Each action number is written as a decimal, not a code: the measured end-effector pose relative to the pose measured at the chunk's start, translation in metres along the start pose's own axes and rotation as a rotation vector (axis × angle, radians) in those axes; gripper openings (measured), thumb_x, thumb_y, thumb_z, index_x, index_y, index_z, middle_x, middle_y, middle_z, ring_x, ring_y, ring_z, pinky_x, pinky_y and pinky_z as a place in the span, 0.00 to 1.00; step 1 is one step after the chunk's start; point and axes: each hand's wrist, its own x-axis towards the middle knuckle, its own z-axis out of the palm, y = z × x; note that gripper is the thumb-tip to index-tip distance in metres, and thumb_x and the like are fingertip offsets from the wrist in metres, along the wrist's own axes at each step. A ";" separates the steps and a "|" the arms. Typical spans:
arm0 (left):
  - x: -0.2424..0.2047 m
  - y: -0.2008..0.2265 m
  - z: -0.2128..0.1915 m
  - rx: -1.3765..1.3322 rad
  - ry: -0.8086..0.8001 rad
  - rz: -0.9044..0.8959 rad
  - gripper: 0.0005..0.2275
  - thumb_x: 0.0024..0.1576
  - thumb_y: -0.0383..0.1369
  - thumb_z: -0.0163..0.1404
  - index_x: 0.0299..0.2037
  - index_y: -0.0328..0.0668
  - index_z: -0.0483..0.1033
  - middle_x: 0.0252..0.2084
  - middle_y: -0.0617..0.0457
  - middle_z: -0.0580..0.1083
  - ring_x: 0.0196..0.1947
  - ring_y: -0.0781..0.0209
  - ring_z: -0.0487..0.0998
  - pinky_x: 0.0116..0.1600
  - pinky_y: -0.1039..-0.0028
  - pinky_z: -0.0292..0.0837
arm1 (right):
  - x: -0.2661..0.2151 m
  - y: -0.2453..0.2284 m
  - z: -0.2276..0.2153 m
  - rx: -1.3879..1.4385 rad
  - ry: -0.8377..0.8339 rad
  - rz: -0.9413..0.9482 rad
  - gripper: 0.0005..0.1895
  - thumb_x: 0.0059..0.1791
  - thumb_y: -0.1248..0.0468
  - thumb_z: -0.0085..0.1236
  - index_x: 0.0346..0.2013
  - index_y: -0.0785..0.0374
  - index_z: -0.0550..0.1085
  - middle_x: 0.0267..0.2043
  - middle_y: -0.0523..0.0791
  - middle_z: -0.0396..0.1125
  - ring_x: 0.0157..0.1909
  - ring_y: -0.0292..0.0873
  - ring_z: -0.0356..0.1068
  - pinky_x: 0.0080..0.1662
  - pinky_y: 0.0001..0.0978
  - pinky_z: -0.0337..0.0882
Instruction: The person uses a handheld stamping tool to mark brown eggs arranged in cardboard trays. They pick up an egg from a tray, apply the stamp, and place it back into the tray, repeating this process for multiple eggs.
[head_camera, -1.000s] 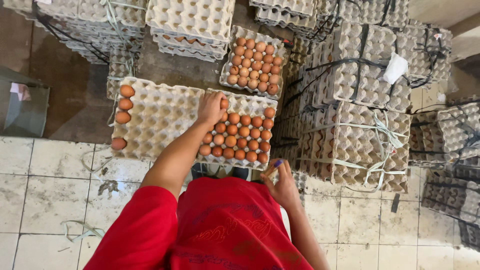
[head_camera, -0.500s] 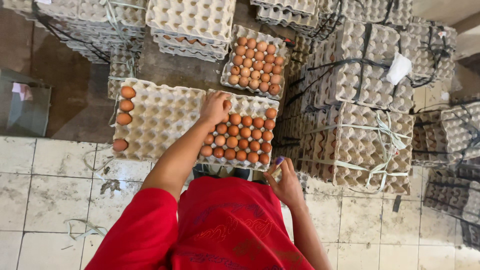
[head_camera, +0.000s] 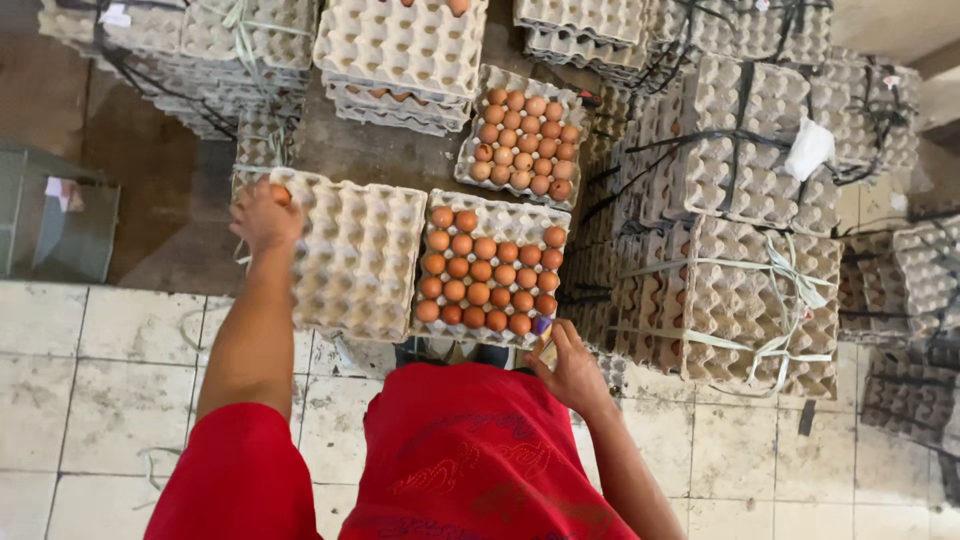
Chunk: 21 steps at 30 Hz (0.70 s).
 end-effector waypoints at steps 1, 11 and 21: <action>0.011 -0.009 0.013 0.001 -0.001 0.010 0.26 0.58 0.41 0.58 0.67 0.54 0.66 0.63 0.40 0.62 0.63 0.29 0.63 0.60 0.38 0.61 | 0.000 -0.007 -0.003 0.002 0.007 0.008 0.25 0.46 0.50 0.66 0.48 0.60 0.69 0.56 0.48 0.64 0.48 0.65 0.73 0.43 0.57 0.76; 0.045 -0.020 0.045 -0.063 -0.012 -0.067 0.19 0.56 0.38 0.60 0.53 0.58 0.64 0.59 0.50 0.64 0.63 0.42 0.64 0.61 0.42 0.58 | 0.006 -0.025 0.004 0.007 -0.021 -0.036 0.23 0.46 0.53 0.66 0.48 0.60 0.69 0.58 0.50 0.64 0.50 0.65 0.72 0.45 0.55 0.76; -0.117 0.085 -0.016 -1.096 0.107 0.205 0.12 0.61 0.28 0.46 0.50 0.35 0.56 0.44 0.36 0.70 0.45 0.43 0.75 0.55 0.52 0.69 | 0.027 -0.050 0.009 0.137 0.181 -0.156 0.19 0.44 0.61 0.68 0.45 0.60 0.70 0.57 0.49 0.62 0.56 0.65 0.70 0.50 0.49 0.75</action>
